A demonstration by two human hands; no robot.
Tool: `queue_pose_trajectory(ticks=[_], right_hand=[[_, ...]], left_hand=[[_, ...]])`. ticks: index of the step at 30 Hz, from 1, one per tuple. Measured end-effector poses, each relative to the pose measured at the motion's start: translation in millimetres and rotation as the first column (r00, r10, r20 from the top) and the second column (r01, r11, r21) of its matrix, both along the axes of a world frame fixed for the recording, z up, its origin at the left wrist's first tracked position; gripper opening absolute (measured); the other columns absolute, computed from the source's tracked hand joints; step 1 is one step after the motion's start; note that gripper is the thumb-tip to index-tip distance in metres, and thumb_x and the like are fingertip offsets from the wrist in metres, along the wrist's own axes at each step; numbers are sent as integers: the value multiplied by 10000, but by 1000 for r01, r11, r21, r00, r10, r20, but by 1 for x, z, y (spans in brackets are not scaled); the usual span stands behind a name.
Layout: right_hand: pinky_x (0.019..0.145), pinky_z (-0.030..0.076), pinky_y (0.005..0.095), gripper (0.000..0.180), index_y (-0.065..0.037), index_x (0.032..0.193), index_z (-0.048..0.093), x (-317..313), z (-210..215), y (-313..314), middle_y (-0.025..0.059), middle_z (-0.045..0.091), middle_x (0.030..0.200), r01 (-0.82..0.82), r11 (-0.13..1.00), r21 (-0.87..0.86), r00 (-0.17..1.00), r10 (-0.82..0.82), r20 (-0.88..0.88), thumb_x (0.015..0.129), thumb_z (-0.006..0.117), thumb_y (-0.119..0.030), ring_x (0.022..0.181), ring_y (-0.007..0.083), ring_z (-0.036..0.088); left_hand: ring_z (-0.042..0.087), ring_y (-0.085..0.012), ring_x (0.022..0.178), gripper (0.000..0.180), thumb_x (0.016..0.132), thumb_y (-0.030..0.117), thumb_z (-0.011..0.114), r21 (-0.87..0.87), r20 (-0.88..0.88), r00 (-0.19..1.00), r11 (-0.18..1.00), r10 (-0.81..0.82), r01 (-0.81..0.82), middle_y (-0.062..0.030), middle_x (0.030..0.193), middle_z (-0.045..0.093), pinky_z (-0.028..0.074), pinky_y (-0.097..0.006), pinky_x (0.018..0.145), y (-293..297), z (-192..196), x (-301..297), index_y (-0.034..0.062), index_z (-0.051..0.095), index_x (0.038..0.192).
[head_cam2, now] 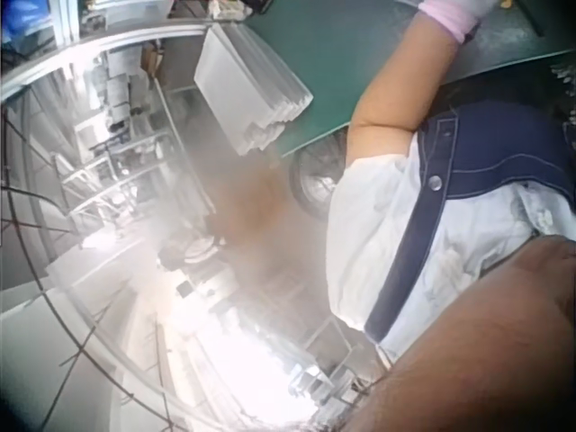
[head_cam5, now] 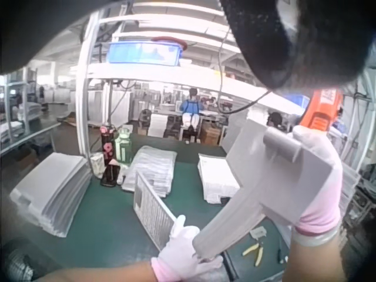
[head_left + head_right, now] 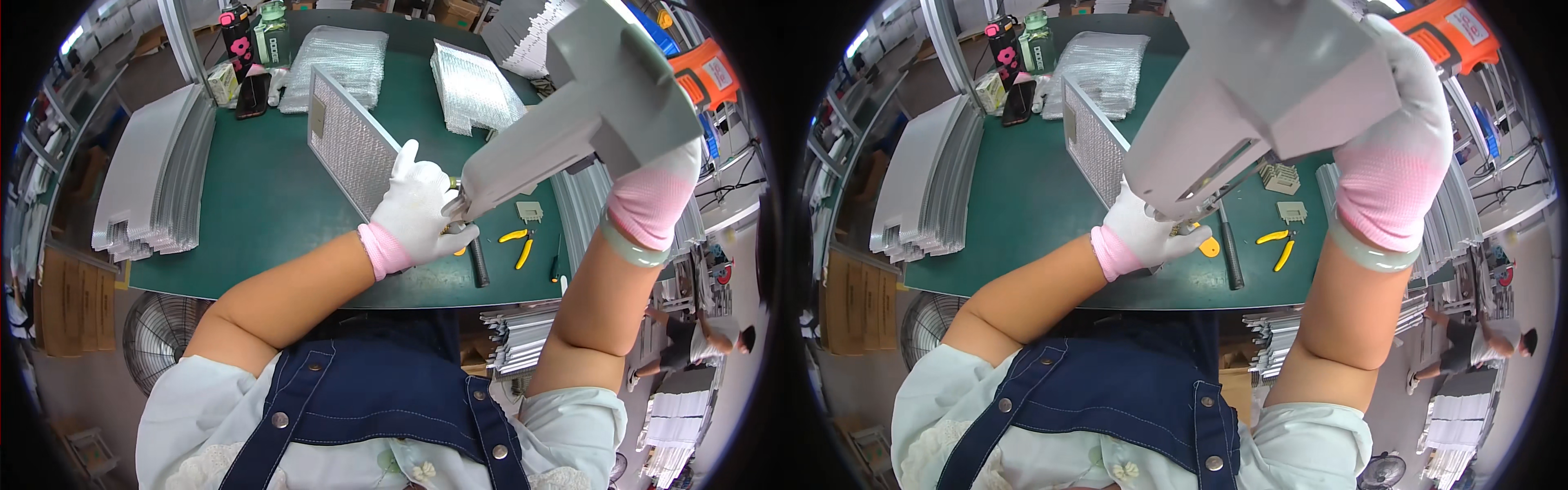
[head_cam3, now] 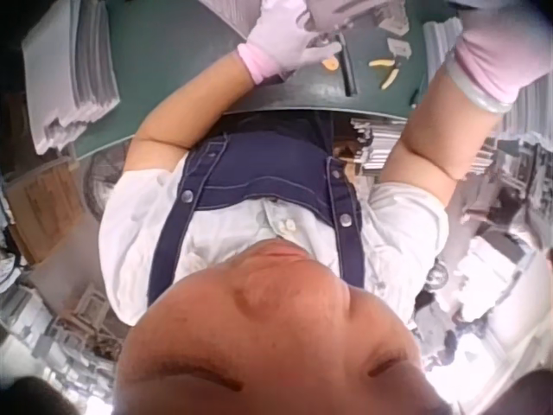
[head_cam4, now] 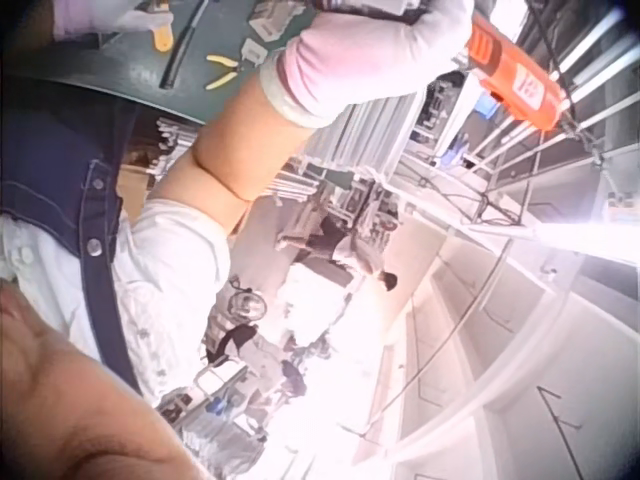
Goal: The person assembles air filter units at a factory workstation. They place a mesh filter into a frame, secure it with a hammer, and then use a hot glue gun to attach a plastic component to the frame. The person repeats this process for multiple units.
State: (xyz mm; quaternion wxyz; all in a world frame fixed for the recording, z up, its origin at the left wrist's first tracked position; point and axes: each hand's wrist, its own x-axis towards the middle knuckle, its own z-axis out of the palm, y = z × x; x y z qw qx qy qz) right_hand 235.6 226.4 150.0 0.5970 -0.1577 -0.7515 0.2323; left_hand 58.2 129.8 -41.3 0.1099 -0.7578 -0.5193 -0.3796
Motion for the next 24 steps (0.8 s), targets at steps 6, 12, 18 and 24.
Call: queue_pose_trajectory(ticks=[6,12,18,24], right_hand=[[865,536,284,296,36,1195,640,9,-10,-13,93,692,1072,147,979,143,988,-151,19,900,665,35,957,159,661],[849,543,296,274,33,1192,633,16,-9,-9,109,691,1090,64,950,305,988,-103,114,919,642,14,963,179,670],[722,579,317,269,-36,1148,635,-22,-34,24,91,700,1006,-366,816,-447,911,216,-352,969,603,-234,849,186,703],[542,576,304,263,-56,1128,641,-25,-50,65,87,717,910,-300,727,-617,939,114,-323,961,615,-257,684,183,709]], left_hand=[[559,-339,1010,393,831,476,658,-73,-92,995,996,38,-45,-107,940,598,199,-646,1126,-1,7,3,120,700,991],[521,-343,1193,408,836,405,658,-272,-119,993,962,6,-38,-64,1166,634,165,-670,1131,-4,16,2,217,683,1198],[572,-340,951,409,851,445,630,-64,-74,997,998,8,-12,-123,912,614,187,-663,1114,4,5,5,103,679,1071],[560,-310,895,447,857,396,621,-72,-81,997,997,18,-24,-68,835,540,238,-670,1066,4,3,7,172,605,1244]])
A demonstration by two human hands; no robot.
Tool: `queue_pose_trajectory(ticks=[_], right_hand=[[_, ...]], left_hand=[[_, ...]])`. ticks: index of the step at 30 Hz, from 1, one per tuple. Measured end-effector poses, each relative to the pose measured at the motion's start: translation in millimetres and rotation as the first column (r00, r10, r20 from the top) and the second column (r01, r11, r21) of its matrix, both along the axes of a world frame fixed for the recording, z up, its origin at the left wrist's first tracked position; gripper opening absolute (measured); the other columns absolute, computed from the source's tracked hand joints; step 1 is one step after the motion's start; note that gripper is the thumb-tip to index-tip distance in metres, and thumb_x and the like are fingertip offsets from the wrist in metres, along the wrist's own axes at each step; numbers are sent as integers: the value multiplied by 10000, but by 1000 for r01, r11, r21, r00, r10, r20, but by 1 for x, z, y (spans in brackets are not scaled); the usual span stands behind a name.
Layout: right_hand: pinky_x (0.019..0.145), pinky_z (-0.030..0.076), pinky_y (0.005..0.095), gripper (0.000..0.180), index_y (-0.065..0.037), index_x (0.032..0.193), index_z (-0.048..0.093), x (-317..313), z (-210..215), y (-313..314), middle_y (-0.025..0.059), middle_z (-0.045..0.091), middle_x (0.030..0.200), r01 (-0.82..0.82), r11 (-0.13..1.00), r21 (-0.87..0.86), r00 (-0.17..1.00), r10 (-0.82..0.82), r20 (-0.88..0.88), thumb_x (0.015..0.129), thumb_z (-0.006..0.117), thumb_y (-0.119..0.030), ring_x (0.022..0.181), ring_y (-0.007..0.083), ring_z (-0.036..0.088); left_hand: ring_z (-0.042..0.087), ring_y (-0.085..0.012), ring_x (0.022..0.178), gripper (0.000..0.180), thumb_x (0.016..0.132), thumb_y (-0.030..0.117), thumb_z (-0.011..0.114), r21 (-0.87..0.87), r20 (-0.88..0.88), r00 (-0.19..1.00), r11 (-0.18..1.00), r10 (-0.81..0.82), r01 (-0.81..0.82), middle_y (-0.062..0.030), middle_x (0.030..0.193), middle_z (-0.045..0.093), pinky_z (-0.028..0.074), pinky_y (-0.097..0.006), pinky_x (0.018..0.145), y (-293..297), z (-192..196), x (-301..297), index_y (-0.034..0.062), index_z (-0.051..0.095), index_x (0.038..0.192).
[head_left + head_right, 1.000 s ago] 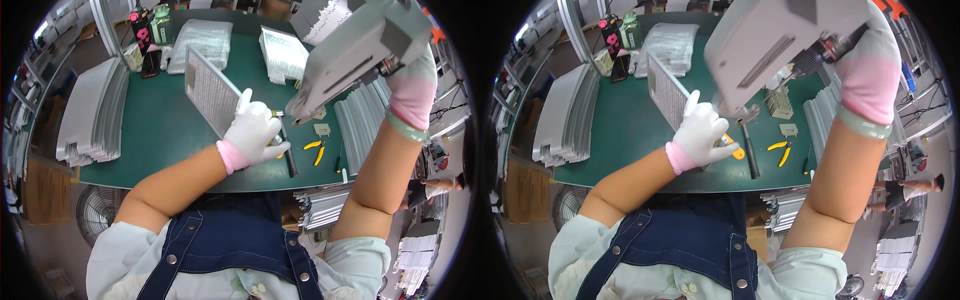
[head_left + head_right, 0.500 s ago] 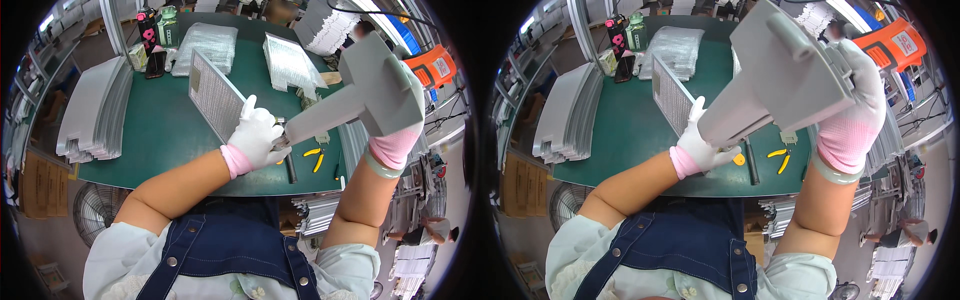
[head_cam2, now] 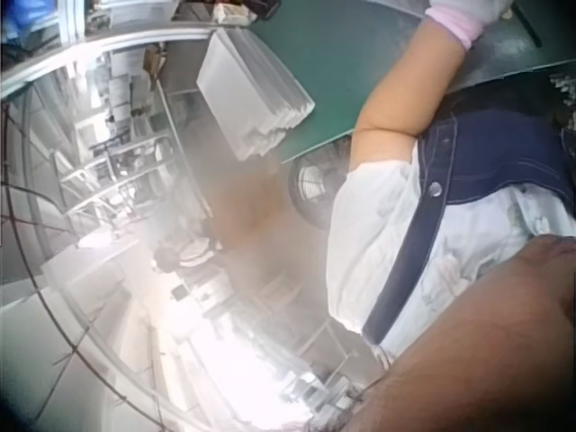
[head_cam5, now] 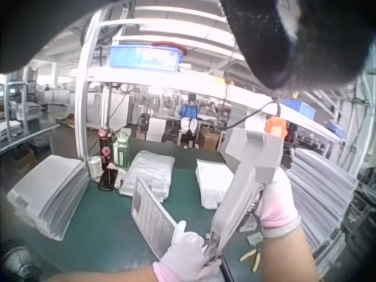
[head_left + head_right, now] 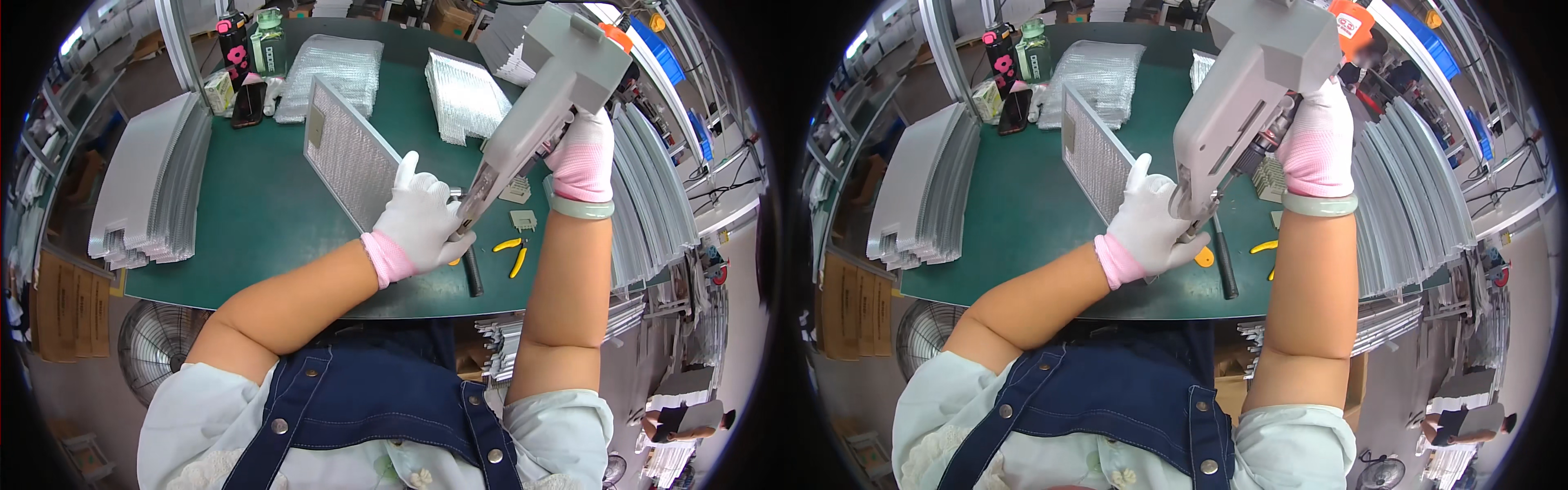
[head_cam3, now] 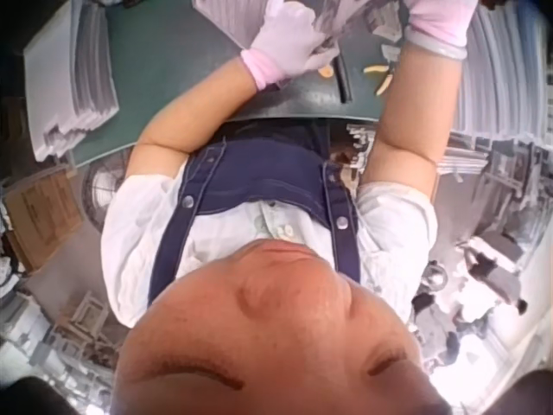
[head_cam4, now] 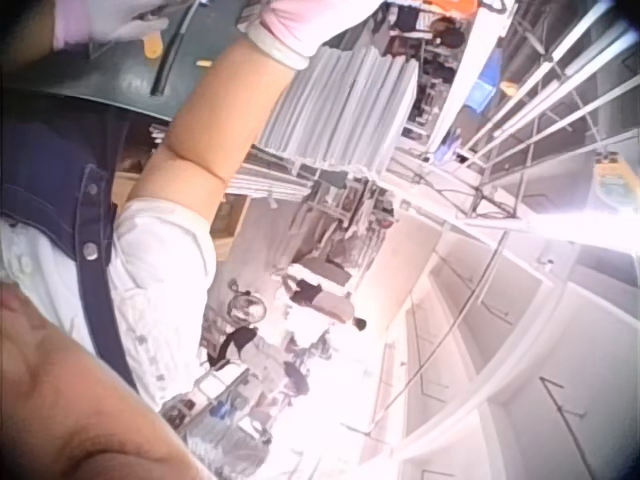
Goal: The person assembles air filter units at a factory workstation. They place a mesh filter into a frame, secure it with a hammer, and then use a hot glue gun to attach a plastic component to the frame. The person repeats this process for multiple units.
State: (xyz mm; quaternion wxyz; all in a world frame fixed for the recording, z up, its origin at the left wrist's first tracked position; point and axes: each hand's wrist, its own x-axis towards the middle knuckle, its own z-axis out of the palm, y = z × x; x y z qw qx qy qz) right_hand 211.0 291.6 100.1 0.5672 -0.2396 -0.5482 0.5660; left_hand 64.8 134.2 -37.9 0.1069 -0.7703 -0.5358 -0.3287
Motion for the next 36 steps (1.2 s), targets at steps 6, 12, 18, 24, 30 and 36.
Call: queue_pose_trajectory(ticks=[6,12,18,24,30,36], right_hand=[[536,586,311,273,-57,1133,631,-5,9,-20,98,713,898,72,996,46,991,-76,107,957,613,-266,683,195,712],[575,597,333,311,-42,1167,610,-10,8,-38,114,706,946,48,994,95,996,-56,75,971,581,-282,741,216,716],[662,588,309,361,-29,1232,572,-17,10,-61,107,689,1006,97,973,212,995,-91,-38,997,549,-303,833,203,701],[702,519,262,302,-14,1214,587,2,15,-84,72,674,972,83,937,339,995,-98,26,974,548,-194,795,139,652],[570,469,218,214,-33,1070,622,7,29,-75,-9,614,789,276,921,274,961,-263,-82,895,679,-143,645,67,580],[558,446,205,216,-95,1040,631,30,43,-60,-13,632,801,348,892,288,937,-344,-66,919,728,-245,622,47,557]], left_hand=[[565,-325,907,441,867,394,615,16,-12,1000,1000,22,-22,-86,884,563,249,-676,1055,1,-1,0,166,603,1244],[562,-358,1011,424,860,408,624,-56,-1,1000,998,-11,11,-127,1008,605,220,-664,1083,-3,0,-1,118,642,1168],[567,-376,1029,431,869,466,617,-38,45,998,999,-32,34,-169,1006,634,157,-659,1154,7,-6,1,92,709,1063],[566,-346,1024,325,849,419,634,-62,54,998,997,-33,37,-140,973,610,184,-650,1147,9,4,6,134,711,985],[551,-348,1059,256,811,298,634,-70,-97,995,997,2,-8,-149,1091,600,249,-595,1129,4,19,8,117,711,976],[642,-296,1027,339,818,343,617,-730,-504,805,653,-313,-204,-138,975,687,310,-526,1079,-37,40,29,73,740,982]])
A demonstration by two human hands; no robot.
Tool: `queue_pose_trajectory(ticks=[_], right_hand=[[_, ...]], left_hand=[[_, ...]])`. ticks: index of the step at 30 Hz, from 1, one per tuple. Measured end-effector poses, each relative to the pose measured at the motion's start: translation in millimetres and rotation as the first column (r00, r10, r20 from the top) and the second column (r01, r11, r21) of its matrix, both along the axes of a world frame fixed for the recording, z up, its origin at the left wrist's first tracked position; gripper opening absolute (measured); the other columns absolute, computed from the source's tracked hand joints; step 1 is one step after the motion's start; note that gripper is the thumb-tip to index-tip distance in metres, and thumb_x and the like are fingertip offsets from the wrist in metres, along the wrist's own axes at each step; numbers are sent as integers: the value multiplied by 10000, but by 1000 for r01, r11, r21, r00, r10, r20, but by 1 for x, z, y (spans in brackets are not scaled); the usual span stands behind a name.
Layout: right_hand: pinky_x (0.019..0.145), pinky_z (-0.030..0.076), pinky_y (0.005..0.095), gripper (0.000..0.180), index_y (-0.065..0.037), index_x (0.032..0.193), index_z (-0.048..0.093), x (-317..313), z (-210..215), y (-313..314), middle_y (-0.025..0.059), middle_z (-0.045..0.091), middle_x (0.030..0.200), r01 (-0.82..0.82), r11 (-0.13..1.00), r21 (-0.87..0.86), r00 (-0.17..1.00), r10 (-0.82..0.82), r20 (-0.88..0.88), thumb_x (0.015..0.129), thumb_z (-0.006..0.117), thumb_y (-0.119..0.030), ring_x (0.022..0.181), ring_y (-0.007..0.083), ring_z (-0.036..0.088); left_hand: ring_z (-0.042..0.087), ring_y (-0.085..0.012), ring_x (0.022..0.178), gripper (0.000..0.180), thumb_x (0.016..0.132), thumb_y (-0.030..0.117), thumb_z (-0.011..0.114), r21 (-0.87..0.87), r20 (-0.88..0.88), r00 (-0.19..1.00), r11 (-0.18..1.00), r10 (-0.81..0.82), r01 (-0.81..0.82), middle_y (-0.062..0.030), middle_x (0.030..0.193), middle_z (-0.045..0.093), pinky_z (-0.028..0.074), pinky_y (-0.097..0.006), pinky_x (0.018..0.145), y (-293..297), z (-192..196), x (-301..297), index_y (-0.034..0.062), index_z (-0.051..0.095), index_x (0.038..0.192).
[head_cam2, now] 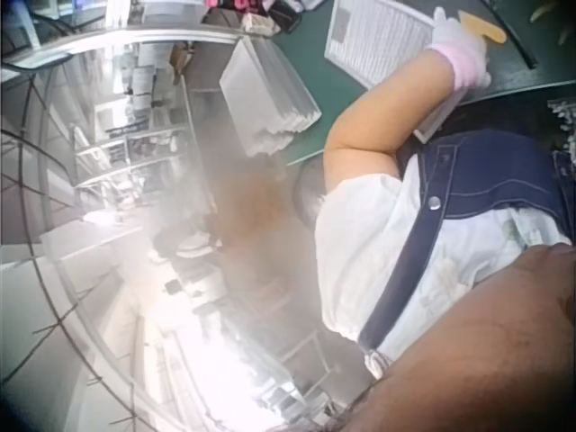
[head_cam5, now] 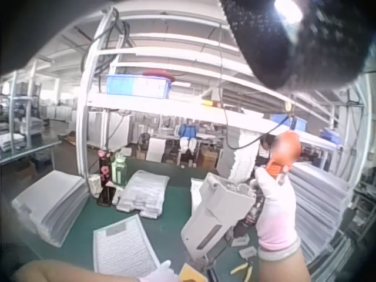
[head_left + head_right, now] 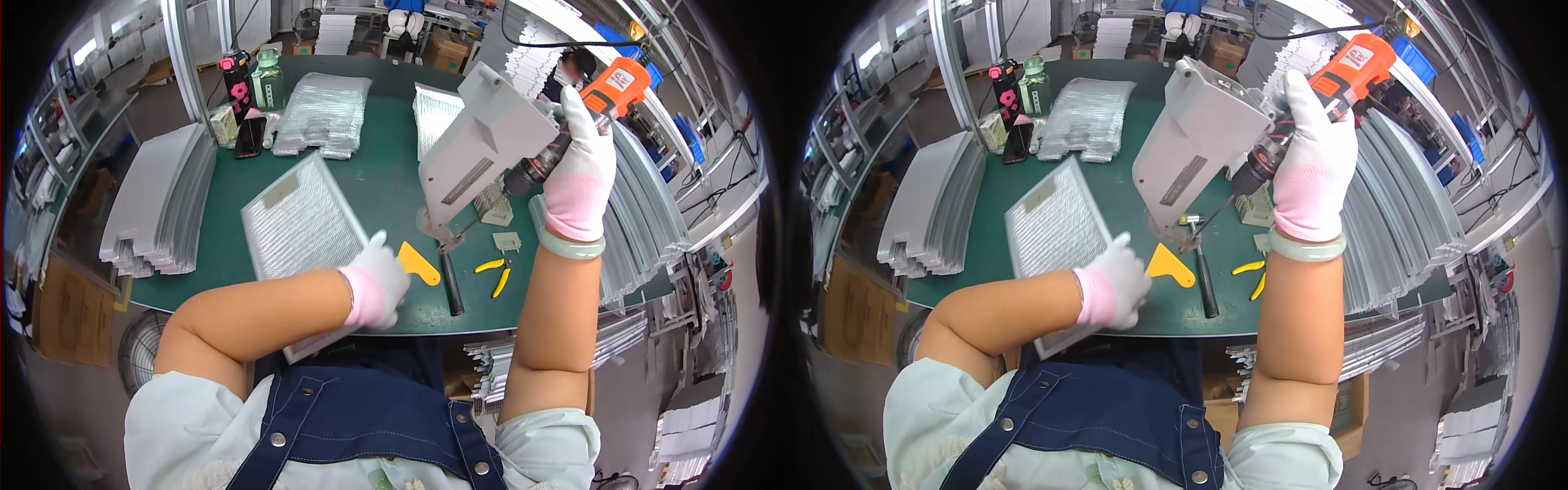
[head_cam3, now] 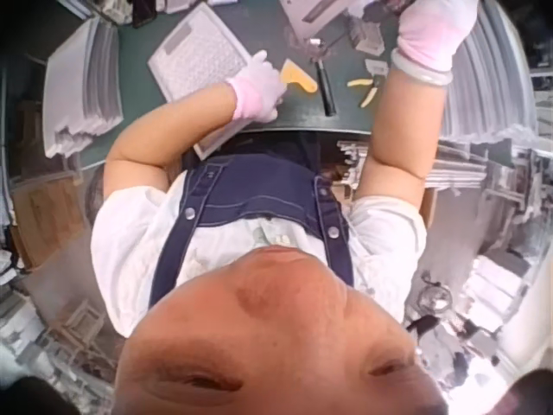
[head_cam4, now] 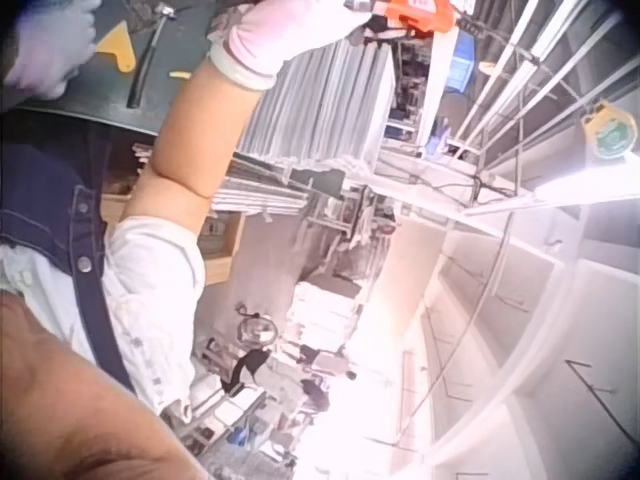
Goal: The person assembles air filter units at a factory workstation. They place a mesh filter into a frame, secure it with a hammer, and then use a hot glue gun to attach a plastic component to the frame. The person repeats this process for multiple units.
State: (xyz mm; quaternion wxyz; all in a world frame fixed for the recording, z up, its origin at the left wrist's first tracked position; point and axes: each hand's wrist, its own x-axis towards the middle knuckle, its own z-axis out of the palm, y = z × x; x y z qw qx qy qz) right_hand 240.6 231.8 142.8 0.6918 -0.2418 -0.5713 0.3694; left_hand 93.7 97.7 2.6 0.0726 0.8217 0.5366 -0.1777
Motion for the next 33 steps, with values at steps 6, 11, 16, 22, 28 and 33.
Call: queue_pose_trajectory(ticks=[6,11,16,22,28,33], right_hand=[[615,480,221,215,-80,1035,620,15,-4,-8,14,665,847,30,998,-51,996,-26,81,929,719,-240,678,65,599],[602,455,225,228,-69,1020,613,37,-7,-15,-3,640,792,98,995,-24,986,-94,139,913,731,-232,650,63,565],[649,464,220,272,-63,1105,608,39,-21,-14,-2,647,847,130,991,19,977,-131,169,921,732,-221,700,57,576],[610,464,255,380,-41,1049,602,55,-32,-3,0,591,818,231,970,73,948,-241,206,846,807,-290,641,75,533],[577,440,216,304,-62,1063,593,101,-38,2,-21,603,798,178,984,15,960,-177,216,878,779,-216,616,44,531],[597,438,213,273,-61,1061,613,107,-48,-1,-23,629,820,159,987,-20,969,-152,195,885,770,-200,634,45,537]], left_hand=[[603,-337,970,431,705,431,725,283,317,942,936,112,-207,-144,996,628,440,-448,866,29,-77,-55,65,672,927],[668,-310,1108,569,837,562,627,95,78,493,485,867,-869,-178,1122,713,511,-404,906,30,-110,-232,53,735,1068],[686,-325,1005,553,823,516,688,-90,99,666,673,739,-734,-199,1034,718,520,-394,876,21,-95,-282,28,712,1082],[621,-215,819,272,867,216,750,163,713,546,652,441,-740,-119,871,651,497,-357,784,2,31,-205,-9,621,951],[609,-334,944,288,798,67,698,434,580,801,888,-147,-152,-156,978,599,504,-396,856,-53,75,-91,17,612,1069],[642,-366,829,150,852,154,680,197,504,863,968,36,-156,-153,854,625,520,-435,756,-82,40,-33,52,638,955]])
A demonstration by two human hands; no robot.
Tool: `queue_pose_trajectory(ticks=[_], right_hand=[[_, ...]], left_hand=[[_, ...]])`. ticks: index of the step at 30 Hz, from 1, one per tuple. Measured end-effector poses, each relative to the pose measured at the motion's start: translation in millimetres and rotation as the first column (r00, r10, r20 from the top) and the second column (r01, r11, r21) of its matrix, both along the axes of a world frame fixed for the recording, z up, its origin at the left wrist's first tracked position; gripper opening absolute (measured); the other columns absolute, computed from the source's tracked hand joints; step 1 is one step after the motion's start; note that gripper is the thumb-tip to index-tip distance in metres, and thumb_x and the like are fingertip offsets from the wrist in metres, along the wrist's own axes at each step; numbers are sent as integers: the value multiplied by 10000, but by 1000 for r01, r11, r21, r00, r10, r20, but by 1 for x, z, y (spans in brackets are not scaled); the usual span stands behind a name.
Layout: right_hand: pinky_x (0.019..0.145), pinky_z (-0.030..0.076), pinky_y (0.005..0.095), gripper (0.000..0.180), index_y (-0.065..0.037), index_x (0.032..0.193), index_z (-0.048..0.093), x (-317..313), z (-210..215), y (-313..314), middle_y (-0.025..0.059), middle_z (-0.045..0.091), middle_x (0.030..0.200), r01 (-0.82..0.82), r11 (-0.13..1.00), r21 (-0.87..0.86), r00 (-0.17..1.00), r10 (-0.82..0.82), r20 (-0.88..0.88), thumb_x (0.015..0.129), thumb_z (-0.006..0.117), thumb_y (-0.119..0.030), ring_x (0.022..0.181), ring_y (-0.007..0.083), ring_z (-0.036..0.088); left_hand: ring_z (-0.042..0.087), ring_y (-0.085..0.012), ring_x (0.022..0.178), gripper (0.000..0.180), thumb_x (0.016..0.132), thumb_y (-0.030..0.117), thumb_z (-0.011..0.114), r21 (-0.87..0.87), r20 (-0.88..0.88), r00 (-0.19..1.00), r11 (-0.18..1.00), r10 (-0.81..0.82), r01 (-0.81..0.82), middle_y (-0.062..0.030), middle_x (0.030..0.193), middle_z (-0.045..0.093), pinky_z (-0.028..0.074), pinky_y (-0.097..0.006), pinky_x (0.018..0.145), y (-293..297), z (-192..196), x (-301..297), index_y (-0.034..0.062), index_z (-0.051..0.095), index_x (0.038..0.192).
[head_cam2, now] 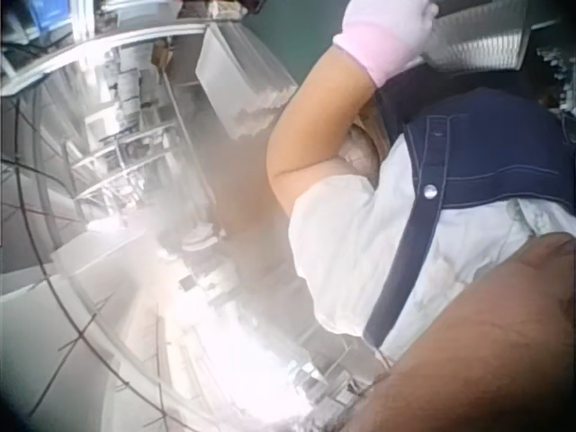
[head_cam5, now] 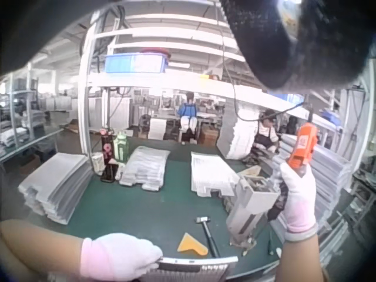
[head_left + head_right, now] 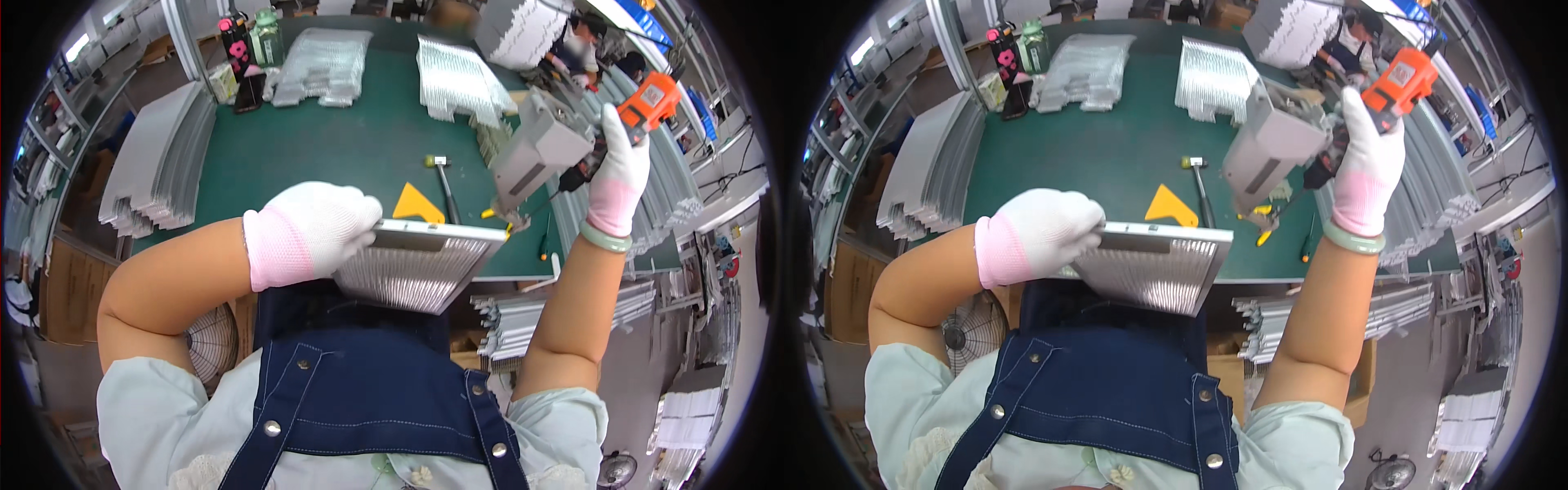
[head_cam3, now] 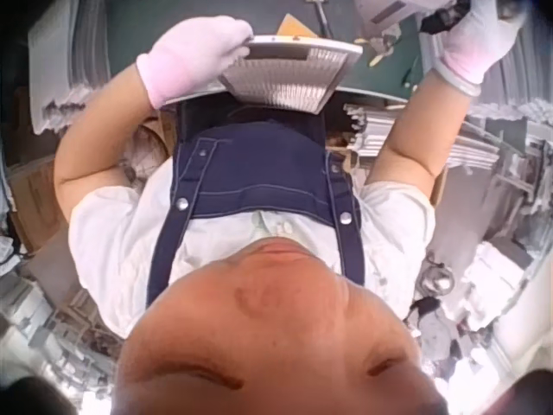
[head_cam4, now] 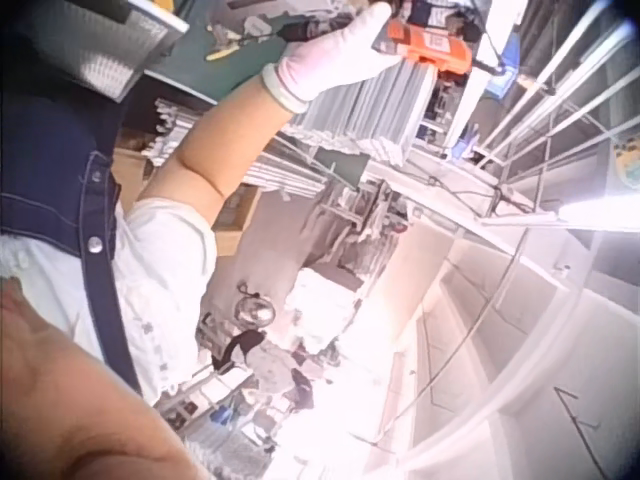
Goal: The person assembles air filter units at a factory workstation. They place a mesh filter into a frame, secure it with a hammer, and then use a hot glue gun to attach a plastic component to the frame. The person repeats this process for multiple units.
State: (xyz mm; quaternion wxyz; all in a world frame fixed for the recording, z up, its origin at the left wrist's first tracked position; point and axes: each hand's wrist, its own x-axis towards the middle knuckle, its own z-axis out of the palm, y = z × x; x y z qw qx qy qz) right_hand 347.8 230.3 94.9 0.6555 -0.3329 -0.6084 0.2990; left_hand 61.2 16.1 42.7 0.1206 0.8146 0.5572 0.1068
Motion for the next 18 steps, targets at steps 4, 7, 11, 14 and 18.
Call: queue_pose_trajectory(ticks=[4,7,11,14,18], right_hand=[[613,441,216,267,-68,1024,612,-13,-12,-12,-31,623,811,-61,995,81,996,65,-55,866,786,-195,641,52,542],[678,460,218,206,-63,1045,638,-32,-25,-22,-11,660,851,-177,984,27,980,179,-83,918,734,-194,716,55,590],[678,468,234,241,-56,1044,639,-50,-26,-27,-16,646,848,-105,987,121,993,111,-43,900,750,-213,703,64,584],[676,489,227,252,-52,1055,635,-49,-28,-18,4,668,863,-179,984,-2,977,177,-117,895,756,-205,712,72,616],[676,512,240,230,-49,1059,632,-45,-32,-9,29,691,859,-192,981,13,973,192,-129,908,742,-183,721,92,643]], left_hand=[[647,-349,727,130,861,196,679,141,-30,999,990,-25,28,-122,800,625,518,-446,656,-16,-4,35,88,613,893],[647,-337,687,140,856,198,686,94,-56,997,994,-51,56,-111,778,618,515,-445,601,-18,-2,58,86,603,859],[639,-338,681,145,836,183,703,89,-39,997,993,-72,76,-113,772,606,509,-445,585,-8,-14,64,80,600,834],[629,-345,686,136,832,161,701,123,30,994,987,-105,101,-120,778,598,502,-454,593,-4,-22,59,76,597,846],[621,-354,700,129,829,139,694,108,99,986,987,-133,122,-126,781,588,496,-463,617,5,-26,55,68,591,860]])
